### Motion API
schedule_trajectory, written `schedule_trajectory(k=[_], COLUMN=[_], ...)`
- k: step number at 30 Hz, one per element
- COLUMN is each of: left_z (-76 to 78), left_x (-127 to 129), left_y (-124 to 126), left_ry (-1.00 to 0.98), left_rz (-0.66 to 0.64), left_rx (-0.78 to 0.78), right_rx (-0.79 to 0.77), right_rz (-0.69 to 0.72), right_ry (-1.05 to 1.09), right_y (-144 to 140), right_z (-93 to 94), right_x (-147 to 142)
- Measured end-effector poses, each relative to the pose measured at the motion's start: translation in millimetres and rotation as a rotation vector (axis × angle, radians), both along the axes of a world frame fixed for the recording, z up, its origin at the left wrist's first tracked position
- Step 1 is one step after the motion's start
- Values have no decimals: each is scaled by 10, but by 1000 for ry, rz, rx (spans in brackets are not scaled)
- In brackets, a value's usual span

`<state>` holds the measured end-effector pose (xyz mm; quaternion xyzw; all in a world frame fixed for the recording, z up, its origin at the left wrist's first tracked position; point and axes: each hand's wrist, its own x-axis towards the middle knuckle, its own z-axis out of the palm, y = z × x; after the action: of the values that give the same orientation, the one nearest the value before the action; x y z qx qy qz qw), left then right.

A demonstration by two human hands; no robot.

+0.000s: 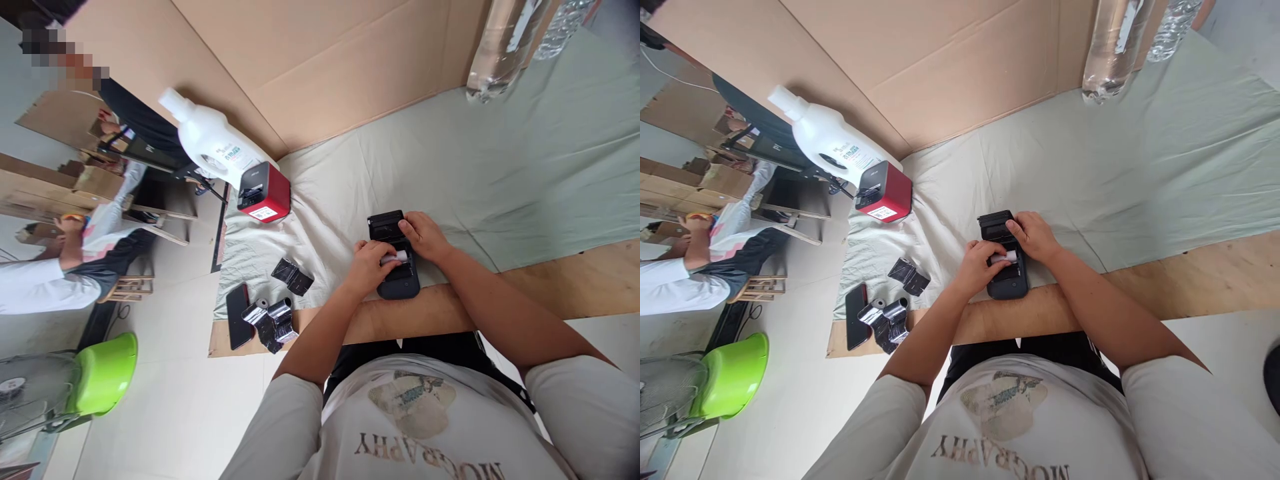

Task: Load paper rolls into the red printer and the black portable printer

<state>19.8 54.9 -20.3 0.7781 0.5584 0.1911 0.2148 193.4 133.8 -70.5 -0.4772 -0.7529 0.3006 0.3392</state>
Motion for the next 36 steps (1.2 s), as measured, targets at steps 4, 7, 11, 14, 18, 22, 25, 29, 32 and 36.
schedule_trajectory(k=[4,7,11,14,18,22,25,29,32,36], left_z=[35,75,77,87,160,202,184,160,168,154], left_x=[-33,-79,-114,-90,9,113,141,95,42,25], left_y=[-63,-179,-277,-239,-87,43,70,6,-107,-329], left_ry=[-44,-78,-74,-74,59,221,264,201,177,133], left_rz=[-32,-87,-123,-38,-44,-25,-21,-28,-76,-175], left_rx=[127,176,130,136,41,8,32,121,228,397], right_rx=[-3,-8,-18,-21,-17,-29,-39,-50,-63,-107], right_rz=[4,3,21,24,23,25,30,40,41,82], right_ry=[-2,13,11,0,-3,4,10,22,66,208], right_y=[-5,-6,-3,-3,-4,-2,2,7,-5,-55], right_z=[17,33,48,47,35,34,40,47,74,168], right_x=[6,9,10,11,11,10,10,9,8,9])
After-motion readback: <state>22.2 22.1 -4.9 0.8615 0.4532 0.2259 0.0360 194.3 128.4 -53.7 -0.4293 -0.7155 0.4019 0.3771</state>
